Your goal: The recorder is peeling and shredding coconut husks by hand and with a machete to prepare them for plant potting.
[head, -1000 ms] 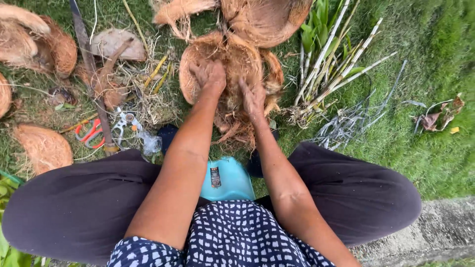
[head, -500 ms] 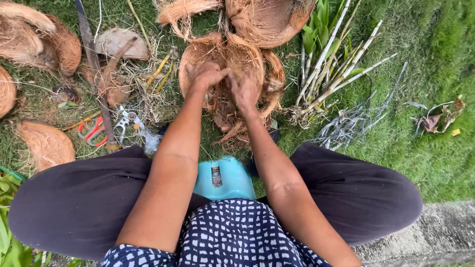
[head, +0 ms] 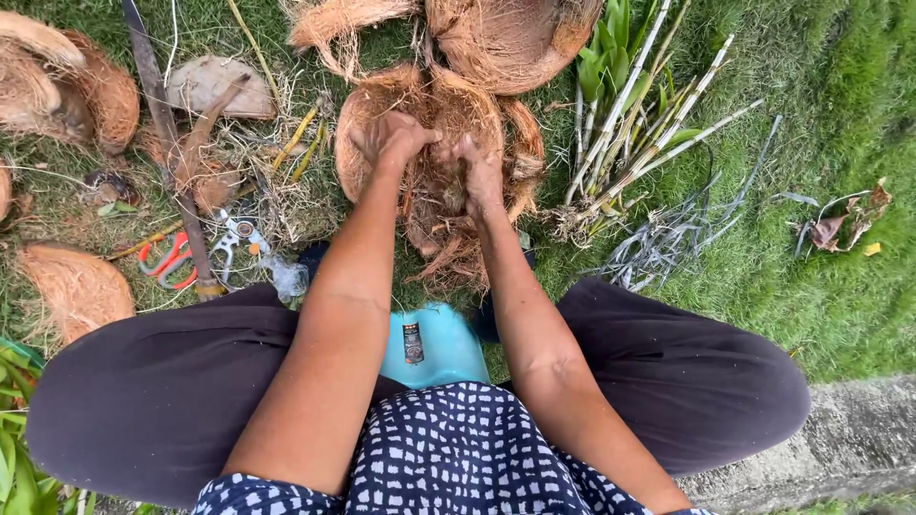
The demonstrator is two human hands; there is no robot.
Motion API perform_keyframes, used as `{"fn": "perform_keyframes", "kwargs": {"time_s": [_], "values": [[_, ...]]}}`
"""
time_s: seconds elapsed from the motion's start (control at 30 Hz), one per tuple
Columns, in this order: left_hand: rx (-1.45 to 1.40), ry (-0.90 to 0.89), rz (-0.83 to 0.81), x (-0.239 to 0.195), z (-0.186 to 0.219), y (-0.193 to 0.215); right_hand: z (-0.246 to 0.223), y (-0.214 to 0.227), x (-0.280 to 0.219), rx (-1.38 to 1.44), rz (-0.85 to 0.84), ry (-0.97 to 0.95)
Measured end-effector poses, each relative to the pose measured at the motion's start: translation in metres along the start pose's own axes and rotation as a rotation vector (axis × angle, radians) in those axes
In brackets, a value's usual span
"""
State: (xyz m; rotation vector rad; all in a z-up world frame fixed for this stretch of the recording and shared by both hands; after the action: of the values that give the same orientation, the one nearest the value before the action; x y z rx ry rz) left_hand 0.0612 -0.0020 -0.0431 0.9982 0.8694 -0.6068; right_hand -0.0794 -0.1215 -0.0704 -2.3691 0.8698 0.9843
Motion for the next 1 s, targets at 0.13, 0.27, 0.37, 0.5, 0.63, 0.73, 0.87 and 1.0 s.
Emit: {"fn": "perform_keyframes", "kwargs": {"time_s": [0.13,0.27,0.37,0.5,0.63,0.73,0.87,1.0], "values": [[-0.002,0.008,0.04,-0.002,0.002,-0.005,0.018,0.007,0.005,0.106,0.128,-0.04],[-0.042,0.063,0.069,0.0,0.001,-0.005,0.004,-0.003,-0.02,0.052,0.175,0.023],[-0.055,0.039,0.087,-0.004,0.004,-0.003,0.013,0.01,-0.031,0.2,0.206,0.037],[-0.081,0.048,0.019,-0.002,0.003,-0.001,-0.012,-0.002,-0.065,0.282,0.152,-0.023],[-0.051,0.026,-0.013,0.002,-0.002,-0.01,-0.004,0.014,-0.069,0.409,0.051,0.11],[-0.03,0.029,0.01,-0.006,0.0,-0.008,0.003,0.026,-0.052,0.489,0.012,0.109],[-0.069,0.019,-0.014,-0.011,-0.002,0.002,-0.043,0.011,-0.066,0.34,0.028,0.0],[-0.009,-0.143,-0.037,-0.026,0.024,0.027,-0.062,0.009,-0.042,0.214,-0.152,0.171]]}}
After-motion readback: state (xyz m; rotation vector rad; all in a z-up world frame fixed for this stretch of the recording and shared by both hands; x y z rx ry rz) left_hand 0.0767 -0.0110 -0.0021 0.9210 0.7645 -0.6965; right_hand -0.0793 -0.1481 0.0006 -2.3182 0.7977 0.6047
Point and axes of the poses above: each hand's wrist, its own x-axis towards the middle knuckle, its own y-axis out of the back of the hand, z = x × y, the point moved 4 cm from there along x, towards the middle knuckle, and after that the axes turned 6 degrees about -x, right-handed, at the moved point
